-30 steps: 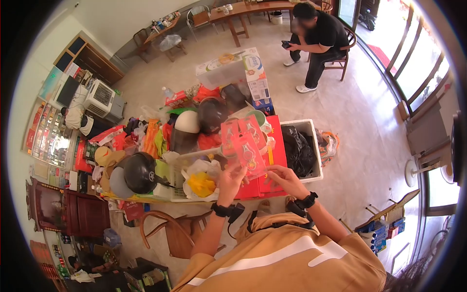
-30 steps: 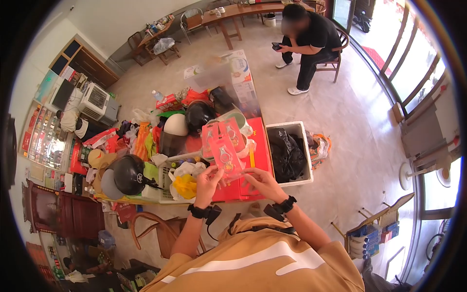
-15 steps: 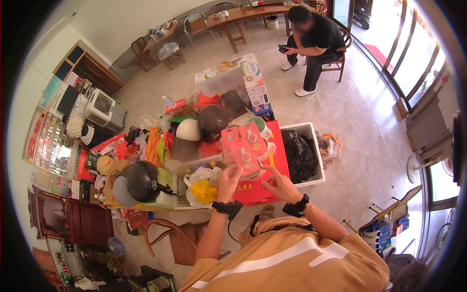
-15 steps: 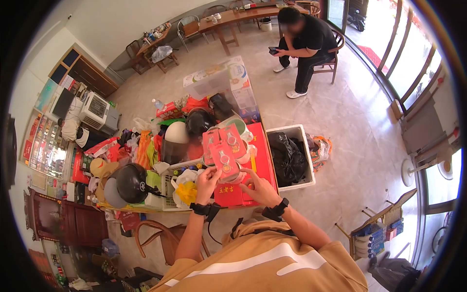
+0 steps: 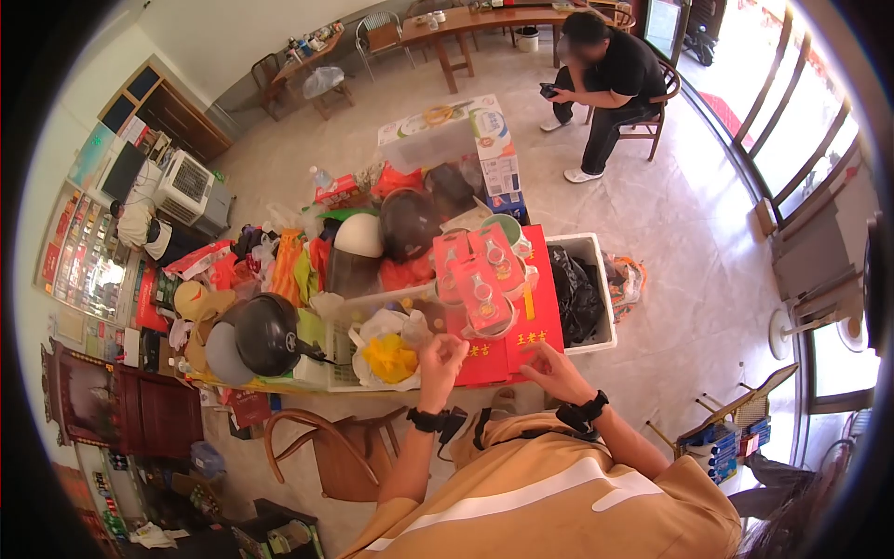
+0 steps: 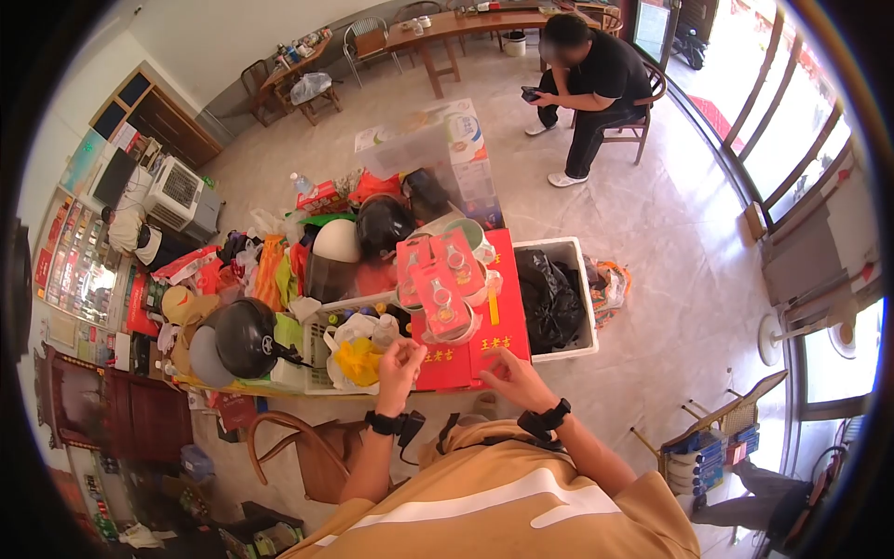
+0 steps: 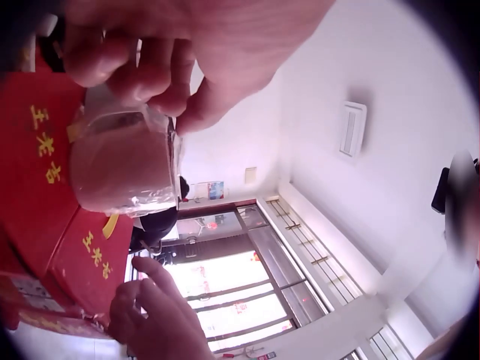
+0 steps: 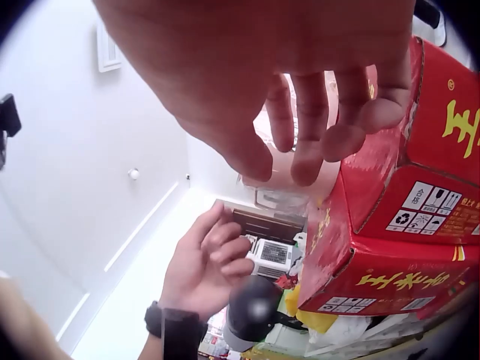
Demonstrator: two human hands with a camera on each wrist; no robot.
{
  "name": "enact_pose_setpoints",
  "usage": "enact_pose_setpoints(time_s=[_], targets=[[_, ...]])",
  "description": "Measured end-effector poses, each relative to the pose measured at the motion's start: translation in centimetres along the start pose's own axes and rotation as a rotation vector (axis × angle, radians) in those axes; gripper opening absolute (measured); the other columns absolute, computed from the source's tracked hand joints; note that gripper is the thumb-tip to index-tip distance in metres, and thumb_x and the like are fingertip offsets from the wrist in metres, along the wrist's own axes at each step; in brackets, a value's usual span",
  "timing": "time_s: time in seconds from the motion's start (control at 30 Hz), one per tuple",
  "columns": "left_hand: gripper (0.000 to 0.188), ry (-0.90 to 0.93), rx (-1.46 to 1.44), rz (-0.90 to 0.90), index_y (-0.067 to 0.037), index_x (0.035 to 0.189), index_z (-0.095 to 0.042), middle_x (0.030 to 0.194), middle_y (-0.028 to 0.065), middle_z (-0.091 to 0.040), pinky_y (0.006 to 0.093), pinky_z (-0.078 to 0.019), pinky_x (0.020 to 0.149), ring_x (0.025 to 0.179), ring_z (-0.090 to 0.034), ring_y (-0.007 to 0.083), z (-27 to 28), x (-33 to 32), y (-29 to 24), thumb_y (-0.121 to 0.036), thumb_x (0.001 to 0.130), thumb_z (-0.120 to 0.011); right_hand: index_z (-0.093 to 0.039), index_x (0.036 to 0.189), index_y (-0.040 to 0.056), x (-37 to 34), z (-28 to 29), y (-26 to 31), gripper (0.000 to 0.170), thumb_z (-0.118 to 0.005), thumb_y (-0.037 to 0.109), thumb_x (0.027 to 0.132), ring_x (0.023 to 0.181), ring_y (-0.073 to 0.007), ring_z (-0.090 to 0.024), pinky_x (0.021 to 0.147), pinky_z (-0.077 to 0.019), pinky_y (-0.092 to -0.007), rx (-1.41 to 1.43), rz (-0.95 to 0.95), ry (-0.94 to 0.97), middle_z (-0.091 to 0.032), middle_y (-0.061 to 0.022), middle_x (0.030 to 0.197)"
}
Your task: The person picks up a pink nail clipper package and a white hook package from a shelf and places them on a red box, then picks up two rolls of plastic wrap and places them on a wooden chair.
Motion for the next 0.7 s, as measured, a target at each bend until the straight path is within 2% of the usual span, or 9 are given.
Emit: enact_pose_setpoints(time_s=[0.13, 0.17, 0.23, 0.3, 0.4, 0.43, 0.53, 0.7], targets=[[0.013, 0.083, 0.099, 0.114, -0.006, 0.102, -0.067, 0.071, -0.0042, -0.058, 0.0179, -0.0373, 0.053, 0.059, -0.049, 0.002, 1.0, -3.1, 1.9, -0.015, 0.093, -0.067, -0.065, 0.102, 0.0012, 0.2, -0.1, 1.3, 0.023, -0.07, 0.021, 0.09, 0.065, -0.0119, -0.059, 0.063, -0.0491, -0.0276, -0.025, 0.014, -0.033, -0.068, -0.0064, 0.078], [0.02, 0.14, 0.118, 0.167, -0.006, 0.11, -0.068, 0.072, -0.0041, -0.058, 0.019, -0.0401, 0.057, 0.062, -0.05, 0.0032, 1.2, -3.8, 2.1, -0.019, 0.097, -0.063, -0.065, 0.099, 0.0007, 0.3, -0.4, 1.7, 0.022, -0.069, 0.021, 0.091, 0.065, -0.0124, -0.059, 0.062, -0.0486, -0.0281, -0.031, 0.036, -0.054, -0.067, -0.0069, 0.076], [0.021, 0.221, 0.071, 0.246, -0.007, 0.111, -0.068, 0.072, -0.004, -0.059, 0.0187, -0.0403, 0.058, 0.063, -0.05, 0.0035, 0.8, -4.8, 2.1, -0.022, 0.099, -0.058, -0.066, 0.094, -0.0004, 0.2, -1.3, 2.3, 0.023, -0.066, 0.022, 0.093, 0.065, -0.0135, -0.059, 0.061, -0.0477, -0.029, -0.044, 0.078, -0.095, -0.065, -0.0078, 0.074], [0.028, 0.32, 0.057, 0.307, -0.006, 0.112, -0.066, 0.074, -0.0034, -0.059, 0.019, -0.0407, 0.06, 0.066, -0.051, 0.004, 0.6, -5.6, 3.0, -0.027, 0.104, -0.05, -0.065, 0.091, -0.0009, -0.1, -2.4, 1.9, 0.025, -0.063, 0.024, 0.095, 0.065, -0.0154, -0.059, 0.061, -0.0468, -0.0306, -0.039, 0.049, -0.016, -0.063, -0.0095, 0.073], [0.032, 0.474, 0.034, 0.325, -0.005, 0.111, -0.065, 0.076, -0.0022, -0.059, 0.0202, -0.0412, 0.06, 0.068, -0.052, 0.0046, 0.2, -6.3, 4.7, -0.031, 0.105, -0.047, -0.063, 0.087, -0.0011, -1.2, -4.9, 1.8, 0.029, -0.061, 0.027, 0.097, 0.064, -0.0193, -0.059, 0.061, -0.046, -0.033, -0.081, -0.002, 0.038, -0.061, -0.0121, 0.072], [0.038, 0.516, 0.017, 0.283, -0.004, 0.106, -0.064, 0.077, -0.001, -0.059, 0.0213, -0.0417, 0.061, 0.068, -0.052, 0.0055, 0.1, -6.6, 5.1, -0.035, 0.106, -0.043, -0.063, 0.086, -0.001, -1.7, -5.8, 1.9, 0.031, -0.06, 0.028, 0.097, 0.064, -0.0208, -0.059, 0.061, -0.0458, -0.0339, -0.102, -0.026, 0.043, -0.061, -0.0129, 0.072], [0.04, 0.616, -0.047, 0.386, -0.004, 0.102, -0.062, 0.077, 0.0, -0.059, 0.0215, -0.0421, 0.061, 0.068, -0.053, 0.0065, 0.6, -7.0, 6.7, -0.037, 0.107, -0.041, -0.063, 0.088, 0.0009, -3.2, -7.4, 1.8, 0.029, -0.062, 0.029, 0.096, 0.064, -0.0226, -0.06, 0.061, -0.0465, -0.035, -0.128, -0.137, 0.004, -0.063, -0.0119, 0.074], [0.039, 0.707, 0.002, 0.52, -0.007, 0.1, -0.061, 0.078, -0.0006, -0.06, 0.0214, -0.0431, 0.058, 0.069, -0.055, 0.0067, 1.7, -7.7, 7.7, -0.041, 0.105, -0.043, -0.064, 0.099, 0.0054, -7.5, -9.5, 3.3, 0.029, -0.066, 0.033, 0.093, 0.067, -0.0237, -0.063, 0.064, -0.0497, -0.0349, -0.111, -0.269, -0.193, -0.067, -0.0103, 0.079]])
Point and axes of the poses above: each hand's wrist, its own x-axis towards the middle knuckle, its own z-axis out of the back of the hand, y = z × x, the point moved 1 cm from there along x, towards the middle knuckle
